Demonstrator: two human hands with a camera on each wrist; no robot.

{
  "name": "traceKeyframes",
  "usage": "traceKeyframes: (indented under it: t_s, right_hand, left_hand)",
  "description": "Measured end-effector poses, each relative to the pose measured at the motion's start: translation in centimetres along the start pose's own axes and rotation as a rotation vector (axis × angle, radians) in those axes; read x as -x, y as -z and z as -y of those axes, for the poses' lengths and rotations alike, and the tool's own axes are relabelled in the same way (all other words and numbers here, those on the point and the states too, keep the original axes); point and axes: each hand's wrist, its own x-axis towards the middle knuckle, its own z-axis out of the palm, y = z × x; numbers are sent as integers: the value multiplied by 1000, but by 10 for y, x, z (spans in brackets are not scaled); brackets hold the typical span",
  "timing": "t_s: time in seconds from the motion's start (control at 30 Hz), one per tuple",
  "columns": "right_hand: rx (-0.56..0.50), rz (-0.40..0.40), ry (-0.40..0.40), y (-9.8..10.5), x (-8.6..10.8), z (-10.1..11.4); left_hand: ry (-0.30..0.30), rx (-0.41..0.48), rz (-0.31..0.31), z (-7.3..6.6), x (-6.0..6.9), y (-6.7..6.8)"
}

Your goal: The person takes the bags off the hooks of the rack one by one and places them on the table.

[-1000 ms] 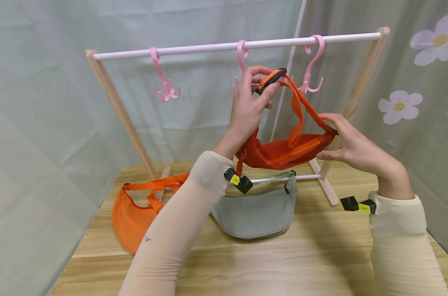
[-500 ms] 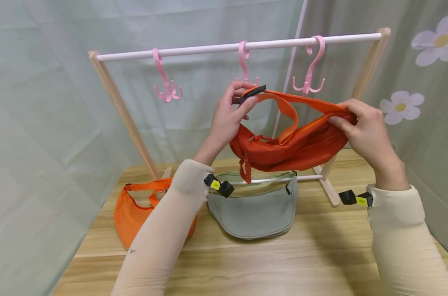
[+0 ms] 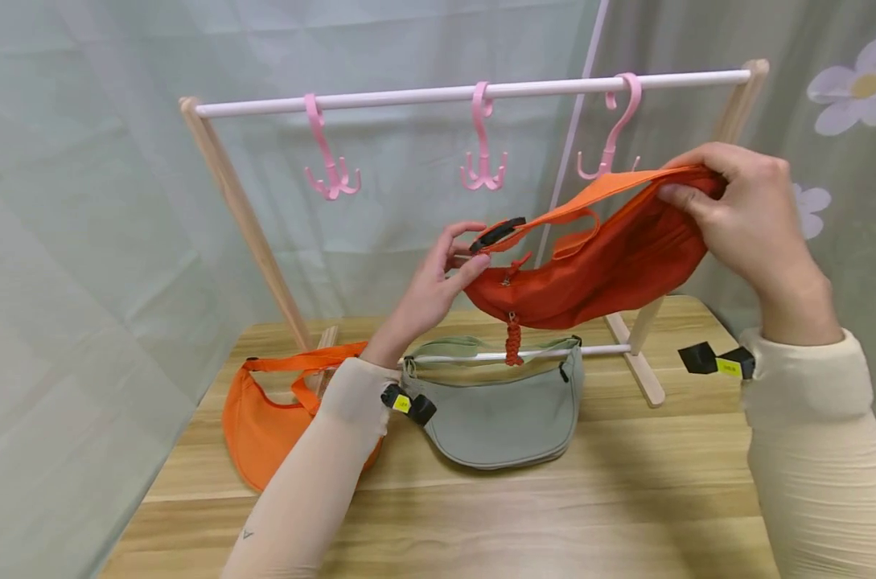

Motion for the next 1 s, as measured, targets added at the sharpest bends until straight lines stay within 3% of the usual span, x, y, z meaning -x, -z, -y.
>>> traceKeyframes:
  t_s: [0.2,0.33,0.6,0.8,0.87,1.0]
  right_hand:
    - [-28,11,-51,7,-1,-2]
    - [-72,-12,-138,12,1,-10]
    - [-138,-173,-290,17,20,-29]
    - [-137,-225,-376,16,44,-46]
    - [-146,-208,-383,17,53,-52]
    - [-171,-96,-374,24,74,-65]
  left_hand:
    - [7,67,19,12,24,-16]
    - [-28,87,-23,11,30,-28]
    - [-144,99,-153,5,30,-45]
    - [-145,77,-180,3,29,-62]
    - [-141,60,-187,2,29,-69]
    - [-125,28,-170,3,29,-81]
